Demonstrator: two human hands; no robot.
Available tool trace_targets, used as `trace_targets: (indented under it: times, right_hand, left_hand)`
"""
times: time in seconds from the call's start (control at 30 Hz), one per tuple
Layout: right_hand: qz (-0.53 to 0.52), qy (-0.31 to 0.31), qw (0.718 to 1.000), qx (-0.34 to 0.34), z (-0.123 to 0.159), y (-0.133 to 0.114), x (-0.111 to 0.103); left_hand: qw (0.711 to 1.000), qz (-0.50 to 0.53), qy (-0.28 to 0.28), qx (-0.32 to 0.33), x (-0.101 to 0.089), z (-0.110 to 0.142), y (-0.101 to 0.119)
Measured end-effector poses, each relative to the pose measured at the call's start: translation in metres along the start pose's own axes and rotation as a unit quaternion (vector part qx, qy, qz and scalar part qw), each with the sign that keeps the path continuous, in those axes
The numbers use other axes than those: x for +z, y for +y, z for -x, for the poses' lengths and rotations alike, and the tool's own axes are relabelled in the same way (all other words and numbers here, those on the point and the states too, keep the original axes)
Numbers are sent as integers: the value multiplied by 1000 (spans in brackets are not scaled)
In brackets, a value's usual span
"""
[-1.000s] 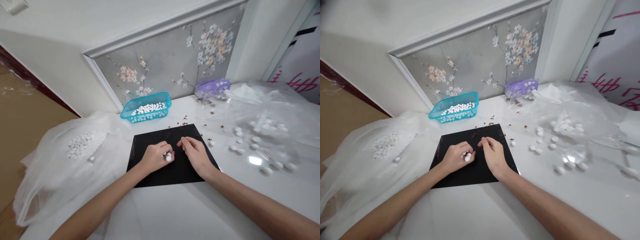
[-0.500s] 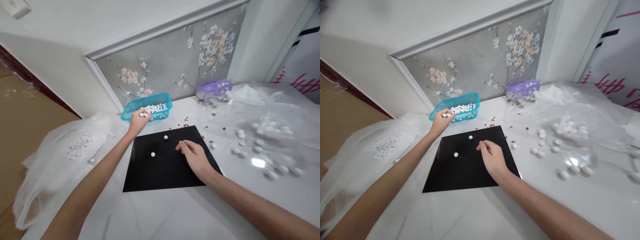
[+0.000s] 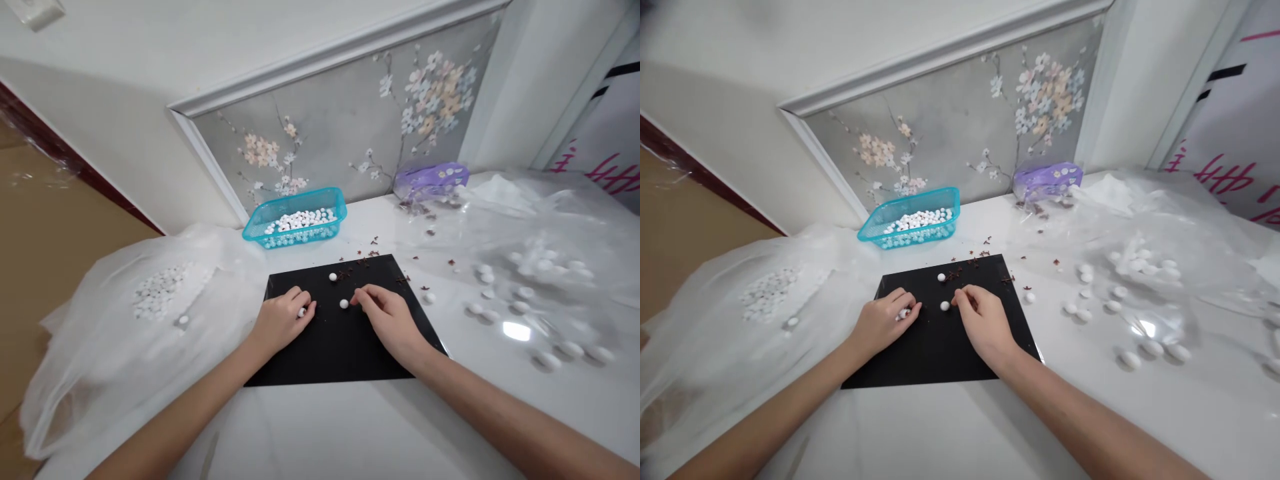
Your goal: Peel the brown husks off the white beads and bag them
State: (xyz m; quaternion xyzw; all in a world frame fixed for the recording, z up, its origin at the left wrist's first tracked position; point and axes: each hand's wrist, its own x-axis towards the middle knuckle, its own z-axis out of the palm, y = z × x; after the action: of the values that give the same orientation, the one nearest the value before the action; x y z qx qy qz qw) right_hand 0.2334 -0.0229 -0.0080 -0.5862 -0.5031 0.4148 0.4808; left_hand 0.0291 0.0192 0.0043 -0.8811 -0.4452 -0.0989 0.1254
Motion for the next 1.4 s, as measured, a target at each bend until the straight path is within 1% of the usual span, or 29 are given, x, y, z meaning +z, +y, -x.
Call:
trace_targets:
  times: [0.07, 0.13, 0.2, 0.27, 0.37, 0.43, 0.5, 0.6, 0.67, 0.77, 0.83, 1.0, 1.1, 1.2, 1.33, 1.4]
  right_hand:
    - [5, -5, 1000, 4, 1, -1, 0]
    - [24, -4, 1000, -13, 1, -1, 1]
    - [70, 6, 996, -49, 1, 2, 4]
    - [136, 11, 987, -87, 0, 7, 6]
    - [196, -6, 974, -111, -1, 10, 8]
    - [180, -17, 977, -109, -2, 10, 7]
    - [136, -30, 986, -95, -3, 8, 4]
    - [97, -67, 990, -73, -3, 4, 1]
    - [112, -81, 987, -86, -3, 4, 1]
    - [152, -87, 977, -121, -2, 5, 2]
    - [173, -92, 972, -132, -1, 5, 2]
    - [197, -130, 960, -150, 0, 3, 0]
    - [204, -130, 959, -147, 1, 0, -2]
    - [189, -119, 963, -149, 1, 0, -2]
    - [150, -101, 973, -142, -2, 4, -2]
    - [131, -96, 978, -133, -4, 5, -2]
  left_hand:
    - [1000, -1, 6, 4, 2, -3, -2]
    - [1000, 7, 9, 3, 3, -6, -4]
    - [1000, 14, 9, 6, 3, -6, -5]
    - [1000, 22, 8, 11, 2, -7, -3]
    - [999, 41, -1, 22, -3, -9, 5]
    - [996, 77, -19, 31, -7, -12, 13]
    - [992, 117, -37, 41, -11, -15, 20]
    - [988, 136, -50, 51, -12, -19, 28]
    - [988, 133, -54, 51, -10, -20, 29]
    - [989, 131, -54, 42, -7, -19, 29]
    - [991, 117, -51, 43, -6, -17, 27]
    - [991, 62, -29, 112, -4, -13, 25]
    - [991, 40, -8, 131, -1, -12, 23]
    - [989, 36, 6, 145, 1, -12, 22]
    - [982, 58, -2, 182, 0, -16, 22]
    - [980, 74, -15, 186, -1, -18, 21]
